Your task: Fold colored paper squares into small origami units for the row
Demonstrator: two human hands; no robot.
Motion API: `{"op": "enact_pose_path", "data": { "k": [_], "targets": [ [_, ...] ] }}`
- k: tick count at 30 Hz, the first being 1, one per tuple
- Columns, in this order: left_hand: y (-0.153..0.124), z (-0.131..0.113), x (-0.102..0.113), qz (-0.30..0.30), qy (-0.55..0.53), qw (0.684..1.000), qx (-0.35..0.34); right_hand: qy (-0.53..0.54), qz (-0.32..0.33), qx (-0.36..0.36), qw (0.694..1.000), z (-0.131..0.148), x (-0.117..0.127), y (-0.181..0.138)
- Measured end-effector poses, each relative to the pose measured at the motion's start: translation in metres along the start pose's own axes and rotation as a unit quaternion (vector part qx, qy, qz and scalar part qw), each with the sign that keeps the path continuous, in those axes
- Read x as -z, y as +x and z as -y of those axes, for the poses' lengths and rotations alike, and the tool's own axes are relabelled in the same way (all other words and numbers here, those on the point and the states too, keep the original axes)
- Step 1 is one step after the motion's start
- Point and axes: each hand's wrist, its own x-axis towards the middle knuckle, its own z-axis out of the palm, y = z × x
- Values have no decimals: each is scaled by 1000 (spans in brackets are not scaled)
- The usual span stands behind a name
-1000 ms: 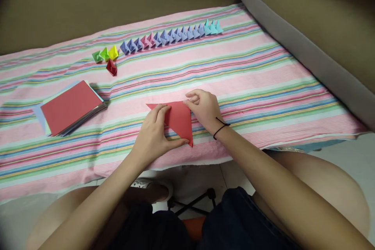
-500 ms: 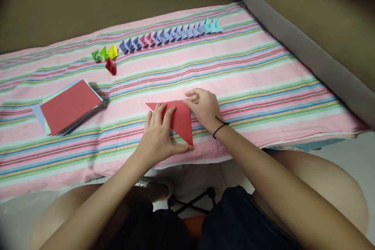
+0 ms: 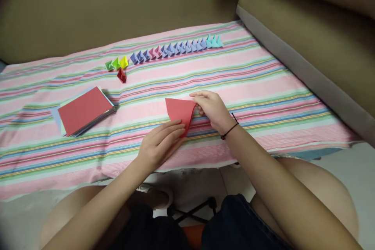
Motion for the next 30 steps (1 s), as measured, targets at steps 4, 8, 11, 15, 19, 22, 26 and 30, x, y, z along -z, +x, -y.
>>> {"op": "enact_pose_path", "data": {
  "k": [4, 8, 11, 15, 19, 22, 26, 30],
  "targets": [
    [13, 5, 21, -69, -24, 997, 34, 20, 27, 25, 999, 23, 7, -9],
    [30, 5, 42, -216, -95, 952, 197, -48, 104, 93, 989, 50, 18, -21],
    [46, 2, 57, -314, -181, 882, 301, -152, 122, 151, 969, 68, 20, -35],
    [67, -7, 77, -359, -299, 804, 367, -164, 70, 228, 957, 86, 12, -55],
    [81, -19, 86, -283, -431, 760, 396, -97, 99, 227, 964, 97, 1, -71],
    [88, -27, 90, -249, -463, 748, 406, -69, 79, 226, 969, 102, -1, -81],
    [91, -35, 100, -241, -489, 736, 402, -84, 63, 220, 970, 105, 2, -91],
    [89, -36, 113, -252, -493, 733, 396, -130, 40, 220, 966, 104, 6, -94]
  ]
}}
